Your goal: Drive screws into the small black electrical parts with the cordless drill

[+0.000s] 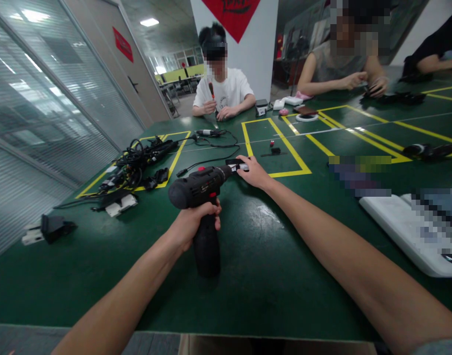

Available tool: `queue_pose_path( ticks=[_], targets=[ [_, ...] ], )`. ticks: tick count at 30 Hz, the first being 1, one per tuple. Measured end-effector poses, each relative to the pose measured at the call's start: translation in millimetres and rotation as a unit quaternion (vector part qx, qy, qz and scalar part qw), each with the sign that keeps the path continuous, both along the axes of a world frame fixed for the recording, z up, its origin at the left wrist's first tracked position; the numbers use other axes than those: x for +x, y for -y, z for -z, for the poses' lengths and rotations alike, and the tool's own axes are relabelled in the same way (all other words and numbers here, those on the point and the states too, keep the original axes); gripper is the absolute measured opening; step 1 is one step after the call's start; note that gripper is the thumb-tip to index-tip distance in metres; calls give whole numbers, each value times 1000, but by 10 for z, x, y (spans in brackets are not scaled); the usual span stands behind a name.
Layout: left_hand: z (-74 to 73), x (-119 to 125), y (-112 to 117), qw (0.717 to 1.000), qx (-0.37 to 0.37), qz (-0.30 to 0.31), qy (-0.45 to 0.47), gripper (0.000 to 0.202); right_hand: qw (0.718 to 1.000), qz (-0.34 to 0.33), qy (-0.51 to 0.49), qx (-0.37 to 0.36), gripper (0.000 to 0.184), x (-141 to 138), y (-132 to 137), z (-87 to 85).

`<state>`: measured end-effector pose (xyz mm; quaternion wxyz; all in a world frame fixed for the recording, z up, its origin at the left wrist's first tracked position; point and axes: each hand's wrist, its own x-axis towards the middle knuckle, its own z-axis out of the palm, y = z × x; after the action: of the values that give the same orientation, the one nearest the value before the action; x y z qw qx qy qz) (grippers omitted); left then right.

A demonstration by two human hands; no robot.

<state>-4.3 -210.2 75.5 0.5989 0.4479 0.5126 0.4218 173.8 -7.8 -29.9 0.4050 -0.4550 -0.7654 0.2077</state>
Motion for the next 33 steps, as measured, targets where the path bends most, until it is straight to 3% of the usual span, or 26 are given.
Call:
queue_pose_path(
  ticks=[15, 33],
  targets=[
    [3, 1, -3, 1000, -1, -3, 4, 17, 1000, -13, 10, 9, 57, 16, -14, 15],
    [1, 1, 2, 1000, 1, -2, 0, 16, 1000, -3, -1, -12, 50, 5, 23, -8]
  ],
)
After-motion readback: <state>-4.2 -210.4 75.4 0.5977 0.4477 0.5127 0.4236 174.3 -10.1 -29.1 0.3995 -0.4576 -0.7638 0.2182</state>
